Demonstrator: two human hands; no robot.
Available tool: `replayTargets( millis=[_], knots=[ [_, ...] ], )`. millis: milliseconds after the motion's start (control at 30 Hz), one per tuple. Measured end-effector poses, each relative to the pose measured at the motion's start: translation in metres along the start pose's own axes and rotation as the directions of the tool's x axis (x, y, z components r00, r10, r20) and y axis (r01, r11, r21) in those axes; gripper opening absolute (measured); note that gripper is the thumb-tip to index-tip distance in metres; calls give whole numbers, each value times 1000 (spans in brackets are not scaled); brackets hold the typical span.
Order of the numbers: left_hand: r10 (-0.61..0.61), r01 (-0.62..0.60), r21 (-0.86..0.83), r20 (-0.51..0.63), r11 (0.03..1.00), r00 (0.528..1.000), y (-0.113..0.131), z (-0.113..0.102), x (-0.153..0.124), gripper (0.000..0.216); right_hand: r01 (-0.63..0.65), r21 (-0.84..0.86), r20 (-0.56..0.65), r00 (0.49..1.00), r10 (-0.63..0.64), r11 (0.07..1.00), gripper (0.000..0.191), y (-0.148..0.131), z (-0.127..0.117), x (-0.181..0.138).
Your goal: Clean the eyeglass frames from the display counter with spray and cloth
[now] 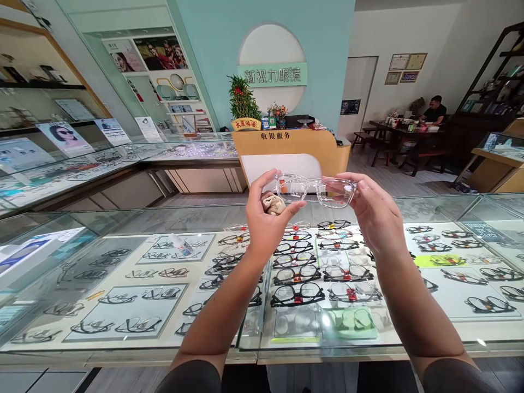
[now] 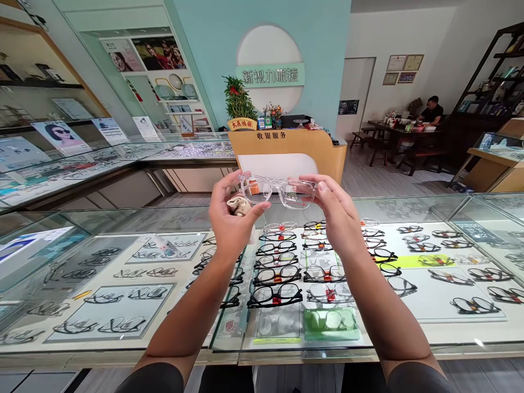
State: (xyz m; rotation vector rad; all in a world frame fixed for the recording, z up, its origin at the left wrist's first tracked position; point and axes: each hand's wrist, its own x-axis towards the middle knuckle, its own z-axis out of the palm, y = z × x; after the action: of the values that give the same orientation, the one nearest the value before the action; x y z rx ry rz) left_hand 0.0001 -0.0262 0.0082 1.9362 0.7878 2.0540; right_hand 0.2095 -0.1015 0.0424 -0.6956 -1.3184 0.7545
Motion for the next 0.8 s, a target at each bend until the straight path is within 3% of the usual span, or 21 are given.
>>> replayTargets(
  millis=[800],
  knots=[
    [-59,58,29,36,998,998,4,-1,-1,75,-30,1,-6,1000,30,1000,29,3,-8,6]
  ],
)
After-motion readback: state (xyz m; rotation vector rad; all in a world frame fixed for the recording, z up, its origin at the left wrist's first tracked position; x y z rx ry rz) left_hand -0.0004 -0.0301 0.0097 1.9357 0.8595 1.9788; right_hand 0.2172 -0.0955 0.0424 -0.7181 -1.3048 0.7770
